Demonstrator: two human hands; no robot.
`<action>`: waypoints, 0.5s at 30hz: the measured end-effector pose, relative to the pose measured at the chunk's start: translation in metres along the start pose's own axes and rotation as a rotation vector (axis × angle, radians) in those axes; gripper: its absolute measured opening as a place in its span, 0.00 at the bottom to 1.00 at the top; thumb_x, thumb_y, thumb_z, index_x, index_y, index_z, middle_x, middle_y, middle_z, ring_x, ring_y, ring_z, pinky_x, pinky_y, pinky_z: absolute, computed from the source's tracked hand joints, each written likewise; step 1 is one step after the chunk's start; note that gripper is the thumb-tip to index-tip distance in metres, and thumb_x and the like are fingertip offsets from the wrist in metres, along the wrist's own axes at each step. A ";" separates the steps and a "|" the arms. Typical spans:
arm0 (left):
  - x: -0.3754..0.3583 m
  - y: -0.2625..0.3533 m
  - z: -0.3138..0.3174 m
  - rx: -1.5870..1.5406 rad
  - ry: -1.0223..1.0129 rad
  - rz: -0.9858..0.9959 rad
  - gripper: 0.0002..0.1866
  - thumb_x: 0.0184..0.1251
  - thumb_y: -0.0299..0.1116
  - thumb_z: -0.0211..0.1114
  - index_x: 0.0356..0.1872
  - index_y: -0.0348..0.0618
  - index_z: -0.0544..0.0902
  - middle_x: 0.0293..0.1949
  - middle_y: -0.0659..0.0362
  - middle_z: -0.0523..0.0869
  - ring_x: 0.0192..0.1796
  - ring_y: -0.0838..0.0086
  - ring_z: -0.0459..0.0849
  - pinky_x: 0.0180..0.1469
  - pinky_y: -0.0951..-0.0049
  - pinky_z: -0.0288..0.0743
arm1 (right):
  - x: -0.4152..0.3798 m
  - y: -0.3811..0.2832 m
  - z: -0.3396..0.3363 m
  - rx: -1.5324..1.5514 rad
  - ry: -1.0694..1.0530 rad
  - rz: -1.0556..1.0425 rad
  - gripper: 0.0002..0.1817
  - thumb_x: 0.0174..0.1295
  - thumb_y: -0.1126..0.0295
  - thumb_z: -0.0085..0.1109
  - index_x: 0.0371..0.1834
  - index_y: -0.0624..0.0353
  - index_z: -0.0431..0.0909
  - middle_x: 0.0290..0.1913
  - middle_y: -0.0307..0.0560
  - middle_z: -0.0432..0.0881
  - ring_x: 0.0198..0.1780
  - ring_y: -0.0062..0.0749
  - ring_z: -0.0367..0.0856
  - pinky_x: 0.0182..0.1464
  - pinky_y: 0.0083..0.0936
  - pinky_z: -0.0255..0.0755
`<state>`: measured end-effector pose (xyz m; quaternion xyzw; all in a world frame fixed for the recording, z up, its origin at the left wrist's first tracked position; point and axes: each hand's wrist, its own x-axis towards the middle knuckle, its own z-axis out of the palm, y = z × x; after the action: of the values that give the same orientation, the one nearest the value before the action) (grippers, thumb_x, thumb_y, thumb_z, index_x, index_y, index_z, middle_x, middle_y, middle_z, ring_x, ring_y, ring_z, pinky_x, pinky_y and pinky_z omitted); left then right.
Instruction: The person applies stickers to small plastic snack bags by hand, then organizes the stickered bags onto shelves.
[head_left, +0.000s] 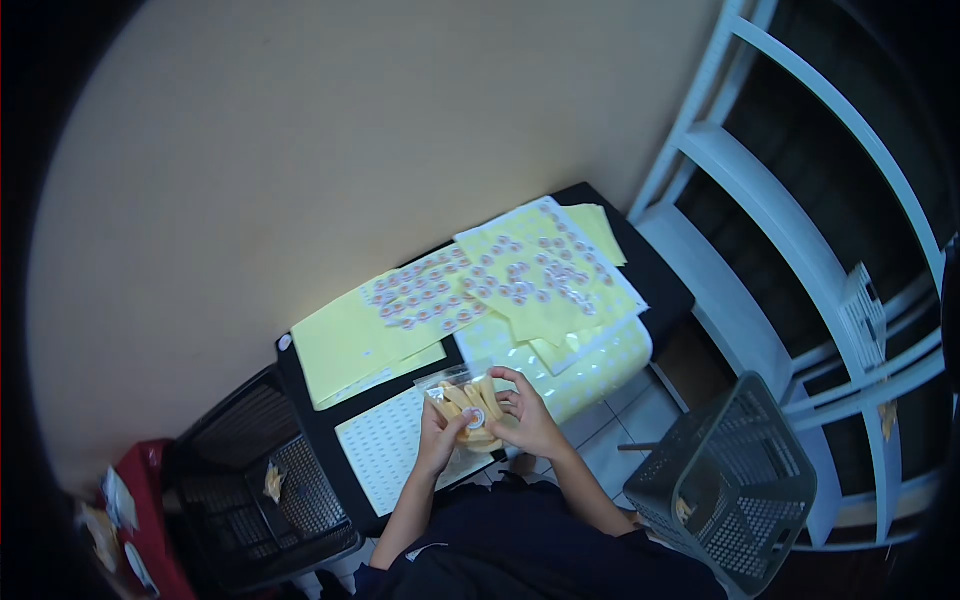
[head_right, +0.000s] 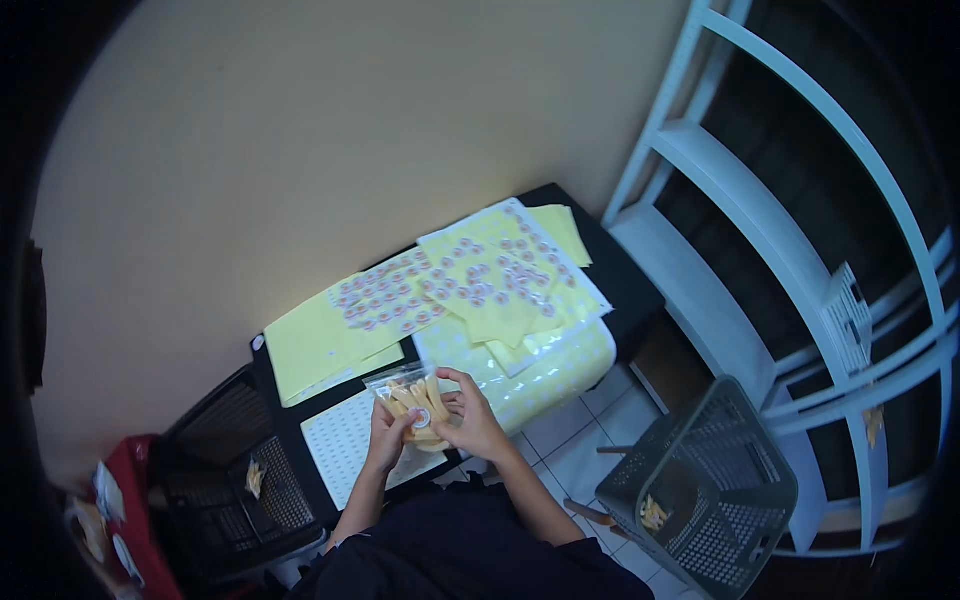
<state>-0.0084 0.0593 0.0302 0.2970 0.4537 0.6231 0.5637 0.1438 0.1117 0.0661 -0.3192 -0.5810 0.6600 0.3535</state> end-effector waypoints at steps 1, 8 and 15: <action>0.001 0.005 0.010 0.110 -0.114 -0.007 0.31 0.53 0.22 0.60 0.58 0.39 0.56 0.51 0.53 0.70 0.53 0.71 0.71 0.55 0.72 0.66 | -0.006 -0.002 -0.012 -0.003 0.029 -0.005 0.37 0.44 0.81 0.62 0.59 0.60 0.55 0.55 0.45 0.64 0.47 0.27 0.71 0.49 0.23 0.68; 0.003 0.000 0.084 0.274 -0.579 -0.173 0.38 0.53 0.26 0.64 0.61 0.42 0.49 0.54 0.50 0.69 0.56 0.69 0.69 0.58 0.69 0.62 | -0.065 -0.015 -0.089 -0.111 0.308 -0.047 0.07 0.55 0.74 0.57 0.35 0.67 0.76 0.31 0.41 0.80 0.34 0.20 0.77 0.36 0.14 0.71; 0.024 -0.028 0.144 0.306 -0.737 -0.029 0.34 0.59 0.32 0.58 0.63 0.44 0.49 0.58 0.52 0.64 0.64 0.66 0.59 0.65 0.62 0.48 | -0.175 -0.018 -0.216 -0.075 1.246 -0.360 0.03 0.57 0.73 0.53 0.31 0.61 0.75 0.31 0.40 0.78 0.31 0.20 0.76 0.33 0.17 0.72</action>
<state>0.1260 0.1143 0.0604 0.5749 0.3129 0.3921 0.6464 0.4212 0.0834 0.0599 -0.5522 -0.3341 0.2607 0.7180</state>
